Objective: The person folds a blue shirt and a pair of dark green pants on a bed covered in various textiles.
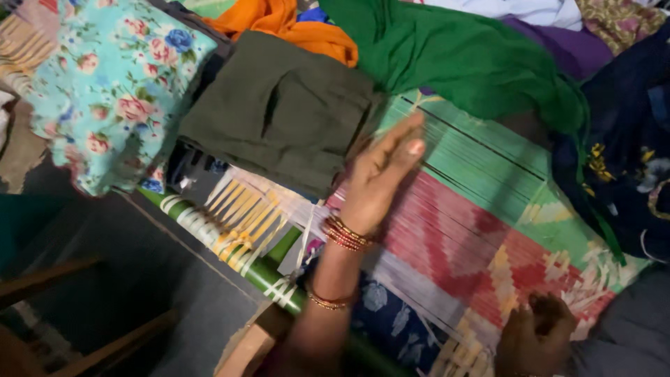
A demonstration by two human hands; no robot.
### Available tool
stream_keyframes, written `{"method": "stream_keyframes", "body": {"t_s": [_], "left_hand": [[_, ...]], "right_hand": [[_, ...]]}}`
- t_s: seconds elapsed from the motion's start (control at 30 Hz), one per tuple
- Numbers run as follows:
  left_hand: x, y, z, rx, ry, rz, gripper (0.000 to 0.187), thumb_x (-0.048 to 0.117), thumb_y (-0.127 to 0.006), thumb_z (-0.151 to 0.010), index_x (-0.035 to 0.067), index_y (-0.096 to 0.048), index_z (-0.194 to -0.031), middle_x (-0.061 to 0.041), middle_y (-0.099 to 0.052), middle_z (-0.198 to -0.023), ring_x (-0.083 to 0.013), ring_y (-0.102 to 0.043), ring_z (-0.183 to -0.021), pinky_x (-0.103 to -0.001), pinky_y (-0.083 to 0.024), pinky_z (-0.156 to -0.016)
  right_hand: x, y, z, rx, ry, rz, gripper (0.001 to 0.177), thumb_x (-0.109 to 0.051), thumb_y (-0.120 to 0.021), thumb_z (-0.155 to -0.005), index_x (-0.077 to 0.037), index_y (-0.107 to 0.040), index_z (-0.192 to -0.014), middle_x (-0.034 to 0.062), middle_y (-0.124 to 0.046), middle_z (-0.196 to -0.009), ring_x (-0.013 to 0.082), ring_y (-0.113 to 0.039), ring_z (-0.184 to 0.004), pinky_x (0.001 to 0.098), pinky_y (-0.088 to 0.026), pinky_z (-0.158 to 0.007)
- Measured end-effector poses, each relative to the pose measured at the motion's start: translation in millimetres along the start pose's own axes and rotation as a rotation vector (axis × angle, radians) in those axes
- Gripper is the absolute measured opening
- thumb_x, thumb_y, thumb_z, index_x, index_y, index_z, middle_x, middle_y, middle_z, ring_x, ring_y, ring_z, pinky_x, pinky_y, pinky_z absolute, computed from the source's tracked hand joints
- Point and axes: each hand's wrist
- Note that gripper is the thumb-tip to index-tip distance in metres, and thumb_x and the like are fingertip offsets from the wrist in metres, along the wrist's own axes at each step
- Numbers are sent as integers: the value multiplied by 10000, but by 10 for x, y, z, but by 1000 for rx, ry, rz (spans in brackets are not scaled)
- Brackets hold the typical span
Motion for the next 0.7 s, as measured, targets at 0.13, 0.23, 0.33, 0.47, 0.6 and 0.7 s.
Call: {"method": "stream_keyframes", "body": {"t_s": [0.13, 0.23, 0.33, 0.47, 0.6, 0.7], "left_hand": [[567, 359, -400, 283, -89, -1425, 940, 728, -595, -929, 90, -376, -1582, -280, -221, -1650, -474, -184, -1540, -711, -177, -1173], [739, 889, -795, 384, 390, -1601, 1012, 821, -492, -845, 156, -300, -1584, -225, -58, -1677, -452, -3, -1538, -779, -59, -1124], [448, 1435, -754, 358, 382, -1698, 1017, 836, -433, -861, 163, -263, -1603, -195, -51, -1675, -405, 17, -1543, -759, -2, -1134], [81, 1994, -673, 289, 239, -1611, 959, 822, -417, -894, 200, -305, -1615, -122, -120, -1708, -278, -66, -1578, -662, 13, -1208], [-116, 2177, -756, 336, 270, -1547, 905, 804, -414, -907, 244, -354, -1616, -94, -192, -1717, -235, -144, -1599, -598, -53, -1268], [-188, 2140, -729, 378, 204, -1591, 888, 795, -426, -923, 226, -378, -1603, -104, -223, -1711, -260, -184, -1590, -609, -73, -1253]], "right_hand": [[-371, -168, 31, 33, -58, 147, 430, 26, -571, -1059, -26, -442, -1465, 105, -595, -1390, 184, -589, -1282, 324, -499, -1050], [-526, -254, 38, -14, -29, 60, 436, 1, -596, -1046, -25, -453, -1457, 97, -596, -1378, 163, -582, -1277, 304, -485, -1051], [-623, -271, 65, -46, 97, 305, 359, -15, -601, -1064, 18, -471, -1396, 124, -616, -1279, 173, -603, -1229, 302, -472, -1095], [-631, -292, 18, -25, -11, 249, 402, -31, -611, -1033, 24, -500, -1416, 110, -629, -1291, 154, -612, -1182, 282, -485, -1032], [-671, -284, 43, 33, 27, 458, 310, -44, -661, -1005, 65, -578, -1283, 118, -679, -1174, 166, -650, -1118, 313, -510, -998], [-787, -358, 1, 53, -34, 420, 290, -75, -673, -999, 49, -613, -1253, 108, -695, -1179, 163, -657, -1056, 313, -520, -940]]}}
Point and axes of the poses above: each hand's wrist, its own z-axis away from the middle knuckle, its own y-axis out of the back of the hand, x = y × z
